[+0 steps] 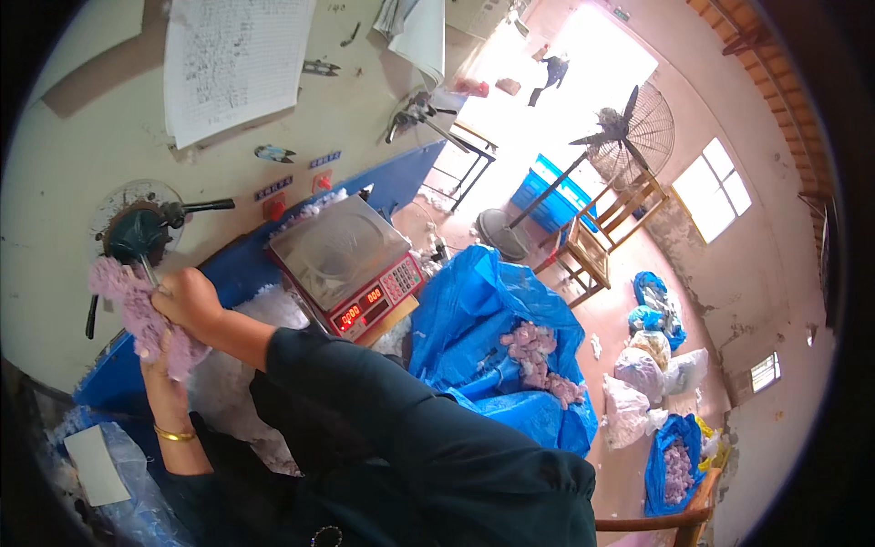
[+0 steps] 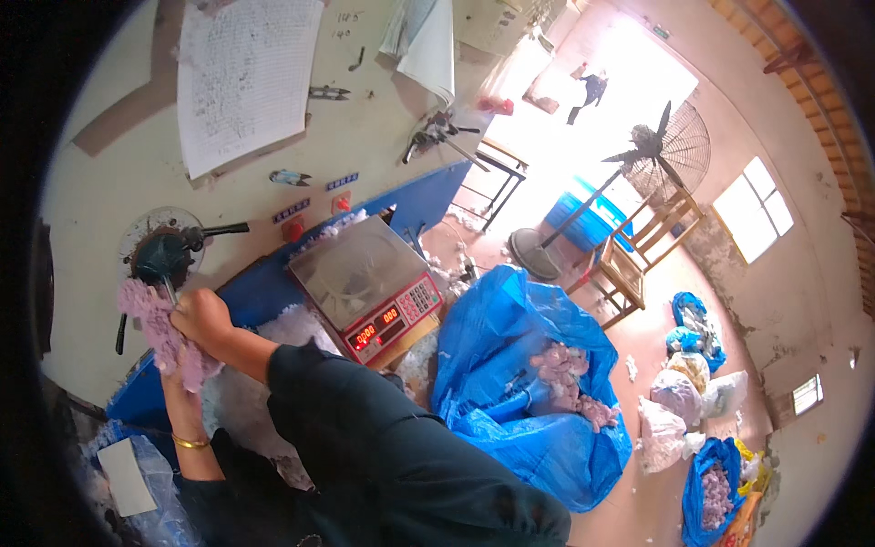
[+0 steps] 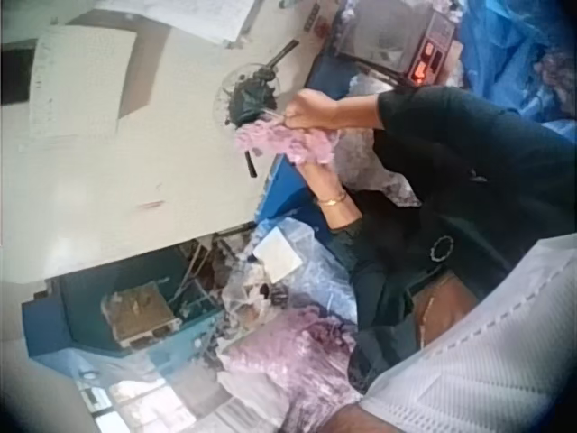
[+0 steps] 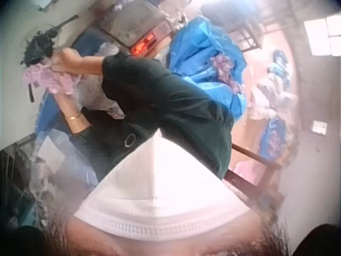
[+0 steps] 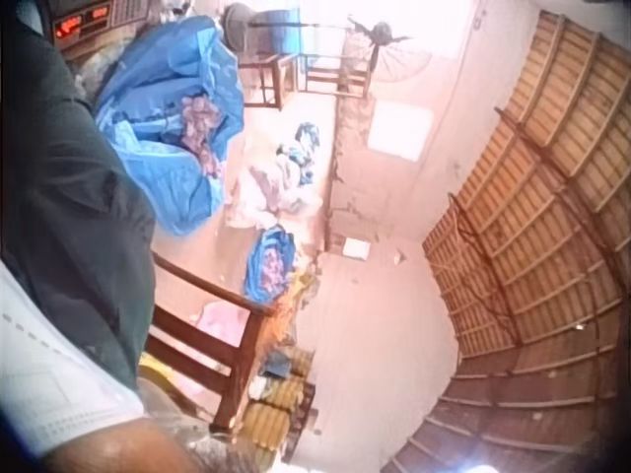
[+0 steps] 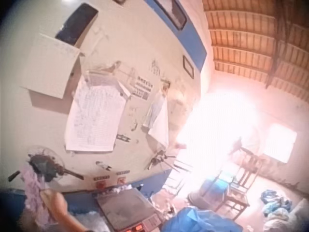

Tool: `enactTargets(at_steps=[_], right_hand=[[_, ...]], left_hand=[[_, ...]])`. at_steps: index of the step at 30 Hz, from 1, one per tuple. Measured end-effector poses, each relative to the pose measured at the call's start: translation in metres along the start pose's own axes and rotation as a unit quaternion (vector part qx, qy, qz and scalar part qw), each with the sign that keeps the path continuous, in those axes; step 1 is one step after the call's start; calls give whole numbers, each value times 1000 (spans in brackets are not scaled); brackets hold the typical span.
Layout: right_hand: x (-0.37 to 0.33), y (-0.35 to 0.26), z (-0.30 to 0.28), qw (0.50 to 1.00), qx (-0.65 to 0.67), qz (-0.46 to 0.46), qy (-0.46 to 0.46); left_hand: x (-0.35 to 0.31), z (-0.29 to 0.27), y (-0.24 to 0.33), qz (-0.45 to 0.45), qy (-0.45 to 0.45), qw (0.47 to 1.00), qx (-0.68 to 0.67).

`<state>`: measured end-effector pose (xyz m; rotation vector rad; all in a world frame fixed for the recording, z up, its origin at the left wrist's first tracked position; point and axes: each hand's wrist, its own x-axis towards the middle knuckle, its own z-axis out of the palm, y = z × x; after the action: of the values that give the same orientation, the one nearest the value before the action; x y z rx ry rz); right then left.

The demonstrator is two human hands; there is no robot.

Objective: The person repeatedly takes pink fluffy material from a nearby bag, places it onto a rotating spindle, and then removes the formed bundle to place it on a digital scale. This cycle is repeated continuously throughout the clip.

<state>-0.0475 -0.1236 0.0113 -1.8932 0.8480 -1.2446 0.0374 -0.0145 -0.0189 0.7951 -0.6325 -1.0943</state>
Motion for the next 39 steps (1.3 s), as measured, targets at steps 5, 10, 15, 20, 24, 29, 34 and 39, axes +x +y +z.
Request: enactTargets(at_steps=[5, 10, 15, 20, 24, 29, 34, 39], right_hand=[[-26, -5, -22, 993, 73, 17, -93], [-26, 9, -57, 927, 263, 159, -216], [-3, 37, -70, 947, 56, 102, -299], [-29, -41, -40, 946, -181, -25, -266], [-45, -55, -17, 956, -166, 68, -232], [-52, -39, -21, 981, -111, -35, -152], [-35, -27, -57, 973, -68, -82, -204], [-42, -15, -49, 973, -96, -92, -188]], left_hand=[[-34, -26, -16, -52, -4, 998, 16], [-33, -34, -10, -111, -94, 987, -69], [-19, 2, -17, -104, -82, 991, -32], [-21, -8, -20, -42, -7, 998, 43], [-24, -10, -19, -8, 19, 998, 57], [-23, -14, -19, 28, 30, 990, 133], [-38, 32, -18, 8, 38, 981, 188], [-27, -9, -54, 20, 41, 983, 177]])
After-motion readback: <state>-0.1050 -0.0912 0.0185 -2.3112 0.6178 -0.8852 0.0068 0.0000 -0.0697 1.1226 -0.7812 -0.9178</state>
